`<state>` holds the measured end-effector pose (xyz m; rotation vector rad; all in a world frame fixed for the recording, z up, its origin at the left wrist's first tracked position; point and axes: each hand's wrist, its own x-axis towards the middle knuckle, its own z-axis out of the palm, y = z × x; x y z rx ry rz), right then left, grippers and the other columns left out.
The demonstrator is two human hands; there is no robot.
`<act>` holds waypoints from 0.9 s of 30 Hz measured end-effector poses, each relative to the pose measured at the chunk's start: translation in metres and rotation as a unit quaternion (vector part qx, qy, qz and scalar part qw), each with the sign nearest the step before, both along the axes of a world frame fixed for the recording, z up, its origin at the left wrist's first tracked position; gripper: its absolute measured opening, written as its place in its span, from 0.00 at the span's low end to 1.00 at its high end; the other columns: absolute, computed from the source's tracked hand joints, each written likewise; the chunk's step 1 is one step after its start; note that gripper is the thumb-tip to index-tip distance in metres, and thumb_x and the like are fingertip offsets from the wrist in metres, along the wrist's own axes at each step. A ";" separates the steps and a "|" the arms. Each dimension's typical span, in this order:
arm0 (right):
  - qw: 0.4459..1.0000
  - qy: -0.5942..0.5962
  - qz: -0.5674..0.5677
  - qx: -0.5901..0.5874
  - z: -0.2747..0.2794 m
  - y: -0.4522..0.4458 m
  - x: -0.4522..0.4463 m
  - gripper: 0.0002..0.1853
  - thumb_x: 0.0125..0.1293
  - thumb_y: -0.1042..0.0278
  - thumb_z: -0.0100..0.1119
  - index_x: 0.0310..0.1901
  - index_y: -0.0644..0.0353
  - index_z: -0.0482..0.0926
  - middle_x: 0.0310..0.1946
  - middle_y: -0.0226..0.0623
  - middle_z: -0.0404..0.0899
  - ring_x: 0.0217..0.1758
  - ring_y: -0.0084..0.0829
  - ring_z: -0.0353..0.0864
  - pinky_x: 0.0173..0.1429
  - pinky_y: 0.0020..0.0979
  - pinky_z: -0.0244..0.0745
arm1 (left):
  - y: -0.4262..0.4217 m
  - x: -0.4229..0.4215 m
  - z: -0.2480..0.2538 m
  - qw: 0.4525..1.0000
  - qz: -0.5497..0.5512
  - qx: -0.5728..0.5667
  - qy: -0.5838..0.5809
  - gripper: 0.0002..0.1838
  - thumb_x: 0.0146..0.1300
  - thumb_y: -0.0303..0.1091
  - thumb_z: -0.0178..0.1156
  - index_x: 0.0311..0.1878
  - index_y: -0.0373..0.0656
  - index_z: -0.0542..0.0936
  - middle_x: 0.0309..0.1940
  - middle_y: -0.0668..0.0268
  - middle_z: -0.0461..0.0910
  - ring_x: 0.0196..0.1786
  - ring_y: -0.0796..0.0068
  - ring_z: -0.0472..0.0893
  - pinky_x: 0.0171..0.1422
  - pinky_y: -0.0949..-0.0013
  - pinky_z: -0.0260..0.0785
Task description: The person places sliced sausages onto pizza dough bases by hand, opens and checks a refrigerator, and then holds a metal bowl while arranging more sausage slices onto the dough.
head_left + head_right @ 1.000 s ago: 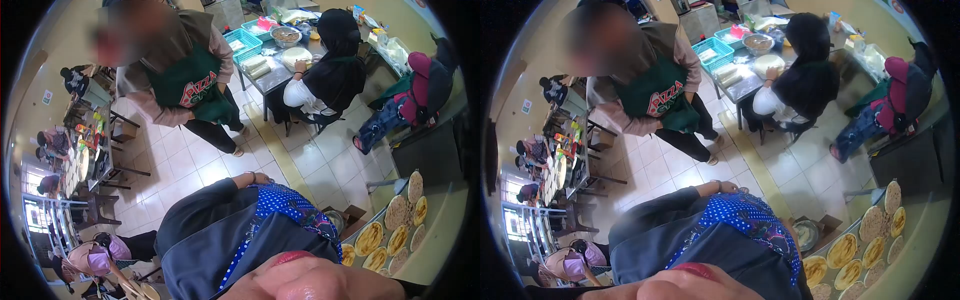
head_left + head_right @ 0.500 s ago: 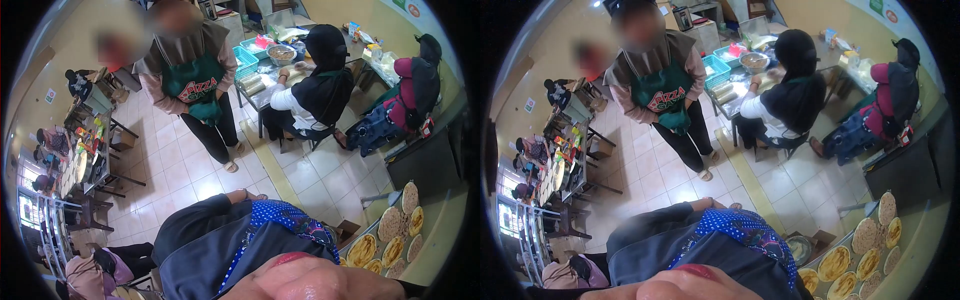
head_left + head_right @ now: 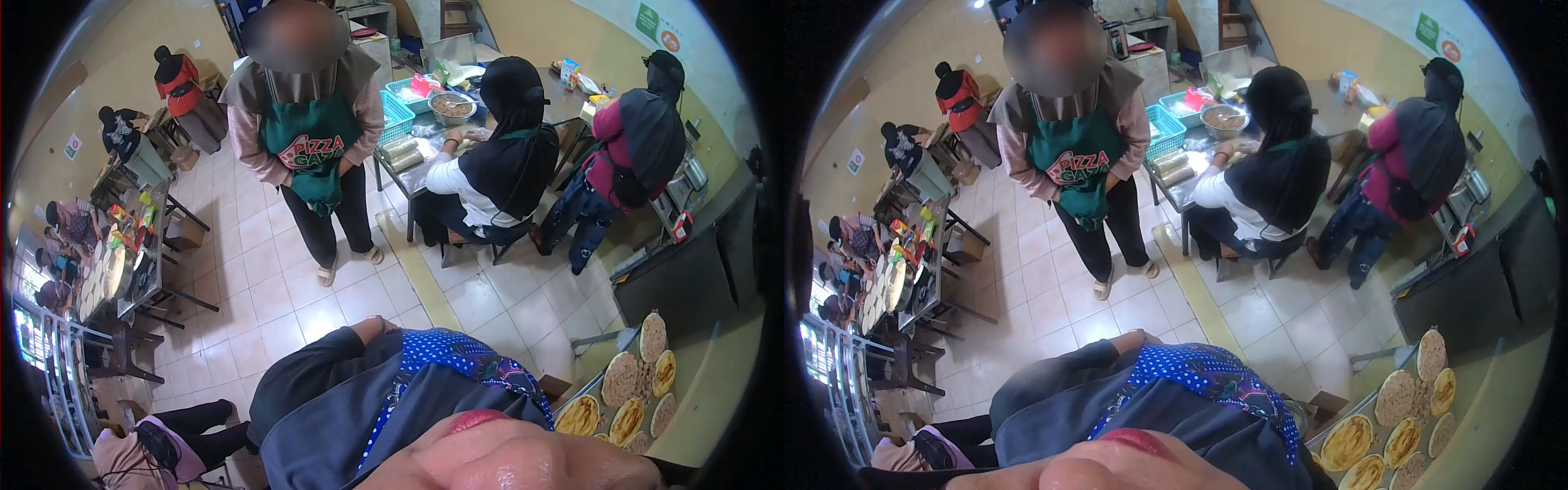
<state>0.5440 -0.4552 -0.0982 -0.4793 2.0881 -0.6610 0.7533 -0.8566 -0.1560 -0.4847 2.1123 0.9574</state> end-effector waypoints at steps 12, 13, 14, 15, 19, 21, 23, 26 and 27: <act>0.990 -0.058 -0.069 -0.106 0.010 -0.053 -0.016 0.25 0.70 0.58 0.62 0.64 0.59 0.75 0.52 0.43 0.83 0.53 0.31 0.82 0.61 0.31 0.75 | -0.017 -0.003 -0.040 1.000 -0.023 0.017 -0.009 0.31 0.58 0.56 0.65 0.59 0.45 0.80 0.61 0.49 0.77 0.63 0.51 0.76 0.69 0.55 0.66; 0.986 -0.068 -0.085 -0.125 0.013 -0.059 -0.016 0.25 0.70 0.58 0.62 0.65 0.59 0.75 0.52 0.43 0.83 0.53 0.31 0.82 0.61 0.31 0.75 | -0.016 -0.008 -0.044 1.000 -0.017 0.024 0.012 0.31 0.58 0.56 0.65 0.59 0.45 0.80 0.61 0.49 0.77 0.63 0.51 0.76 0.69 0.55 0.66; 0.981 -0.080 -0.101 -0.144 0.017 -0.066 -0.017 0.25 0.70 0.58 0.62 0.65 0.59 0.75 0.53 0.43 0.82 0.53 0.31 0.82 0.61 0.31 0.75 | -0.014 -0.015 -0.044 0.998 -0.006 0.032 0.053 0.31 0.58 0.57 0.65 0.59 0.45 0.80 0.61 0.49 0.77 0.63 0.51 0.76 0.69 0.55 0.66; 0.974 -0.096 -0.117 -0.167 0.020 -0.073 -0.018 0.25 0.70 0.59 0.62 0.65 0.59 0.75 0.53 0.43 0.82 0.54 0.31 0.82 0.61 0.31 0.75 | -0.007 -0.021 -0.032 0.987 -0.001 0.031 0.157 0.27 0.59 0.53 0.65 0.55 0.45 0.82 0.59 0.49 0.79 0.62 0.51 0.77 0.68 0.55 0.67; 0.894 -0.258 -0.207 -0.302 0.043 -0.109 -0.009 0.24 0.70 0.59 0.61 0.65 0.59 0.75 0.54 0.43 0.82 0.54 0.30 0.82 0.62 0.31 0.75 | 0.014 -0.065 0.019 0.964 -0.095 0.035 0.245 0.27 0.57 0.54 0.64 0.51 0.43 0.82 0.48 0.48 0.84 0.54 0.50 0.81 0.60 0.53 0.71; 0.856 -0.336 -0.196 -0.341 0.061 -0.133 -0.002 0.24 0.71 0.59 0.61 0.65 0.59 0.75 0.54 0.42 0.82 0.55 0.30 0.82 0.62 0.31 0.75 | 0.035 -0.089 0.048 0.965 -0.133 0.046 0.221 0.21 0.57 0.42 0.64 0.50 0.40 0.83 0.40 0.52 0.87 0.45 0.49 0.84 0.54 0.55 0.74; 0.861 -0.380 -0.057 -0.334 0.091 -0.152 0.011 0.24 0.75 0.60 0.55 0.68 0.60 0.72 0.66 0.41 0.73 0.67 0.32 0.73 0.71 0.33 0.66 | 0.051 -0.095 0.071 0.946 -0.146 0.137 0.254 0.23 0.58 0.41 0.64 0.55 0.43 0.82 0.48 0.53 0.85 0.51 0.53 0.83 0.57 0.57 0.73; 0.937 -0.158 0.155 -0.270 0.104 -0.173 0.029 0.25 0.73 0.61 0.59 0.69 0.58 0.72 0.69 0.43 0.71 0.73 0.33 0.67 0.76 0.34 0.58 | 0.061 -0.106 0.035 0.953 -0.119 0.165 0.225 0.25 0.58 0.40 0.64 0.59 0.45 0.80 0.55 0.53 0.82 0.56 0.54 0.80 0.60 0.56 0.72; 0.937 -0.159 0.164 -0.266 0.103 -0.175 0.028 0.25 0.73 0.61 0.59 0.69 0.58 0.72 0.69 0.43 0.71 0.73 0.33 0.67 0.76 0.34 0.58 | 0.060 -0.107 0.023 0.956 -0.098 0.171 0.219 0.25 0.58 0.39 0.64 0.61 0.45 0.79 0.57 0.53 0.81 0.58 0.54 0.80 0.62 0.56 0.71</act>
